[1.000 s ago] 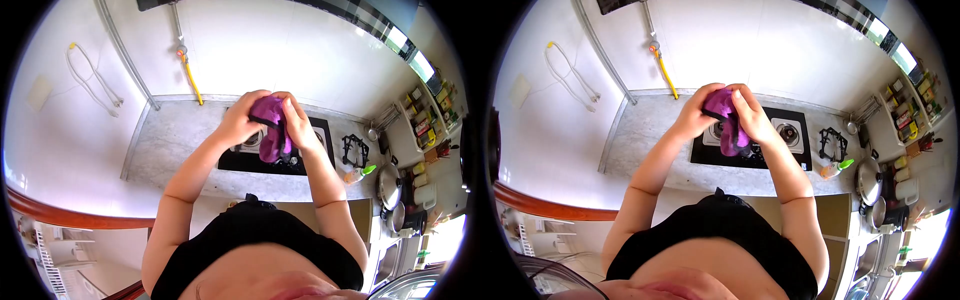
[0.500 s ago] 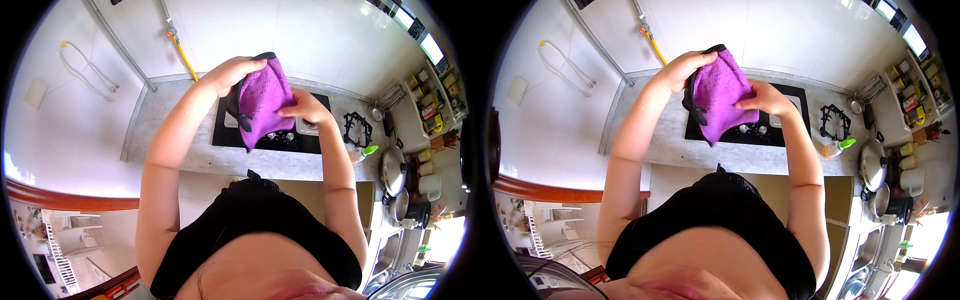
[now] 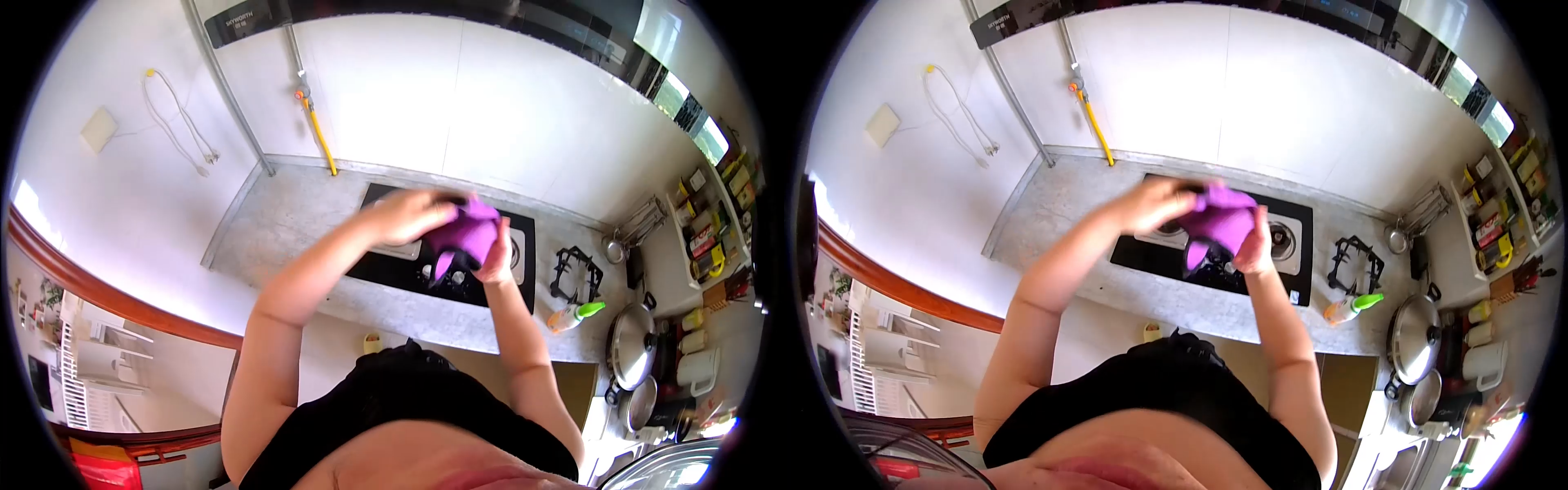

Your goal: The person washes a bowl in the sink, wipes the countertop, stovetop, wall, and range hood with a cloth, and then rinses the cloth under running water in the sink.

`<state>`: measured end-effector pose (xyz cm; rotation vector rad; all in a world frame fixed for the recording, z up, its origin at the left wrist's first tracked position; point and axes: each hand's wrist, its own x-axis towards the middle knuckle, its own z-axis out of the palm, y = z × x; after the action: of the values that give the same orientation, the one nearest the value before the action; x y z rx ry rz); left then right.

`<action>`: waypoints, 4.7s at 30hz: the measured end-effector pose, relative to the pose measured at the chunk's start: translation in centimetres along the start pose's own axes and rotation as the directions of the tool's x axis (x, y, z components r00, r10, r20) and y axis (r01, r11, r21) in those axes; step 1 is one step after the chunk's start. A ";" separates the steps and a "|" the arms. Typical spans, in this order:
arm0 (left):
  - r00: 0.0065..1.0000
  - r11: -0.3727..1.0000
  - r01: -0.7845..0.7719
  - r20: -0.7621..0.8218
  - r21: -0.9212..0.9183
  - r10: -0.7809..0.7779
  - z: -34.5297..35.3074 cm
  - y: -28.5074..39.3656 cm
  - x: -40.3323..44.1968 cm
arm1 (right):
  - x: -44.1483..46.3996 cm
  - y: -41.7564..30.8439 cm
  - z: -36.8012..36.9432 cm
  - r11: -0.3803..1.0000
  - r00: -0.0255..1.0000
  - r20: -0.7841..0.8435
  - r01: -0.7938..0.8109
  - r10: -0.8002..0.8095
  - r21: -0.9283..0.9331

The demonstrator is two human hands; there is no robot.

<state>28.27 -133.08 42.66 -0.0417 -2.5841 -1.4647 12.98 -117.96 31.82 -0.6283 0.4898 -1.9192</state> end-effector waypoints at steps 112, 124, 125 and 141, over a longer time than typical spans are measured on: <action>0.512 0.951 0.024 -0.813 -0.308 -0.276 -11.5 -19.6 -25.0 | 34.0 10.1 40.6 -0.882 0.329 0.866 -0.158 0.376 0.443; 0.577 0.969 0.027 -0.788 -0.245 -0.216 -13.0 -22.3 -23.0 | 25.7 -2.0 32.6 -0.964 0.325 0.945 -0.259 -0.034 0.054; 0.551 0.967 0.048 -0.801 -0.249 -0.233 -13.2 -23.1 -23.6 | 26.2 -1.3 32.8 -0.954 0.296 0.955 -0.293 -0.032 0.059; 0.488 0.967 0.007 -0.843 -0.254 -0.225 -13.3 -25.0 -26.9 | 34.8 10.7 39.8 -0.961 0.189 0.949 -0.061 0.254 0.269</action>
<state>53.89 -155.78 23.77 0.6948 -1.5822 -1.2901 33.03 -156.40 63.91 1.1628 -0.8367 0.1119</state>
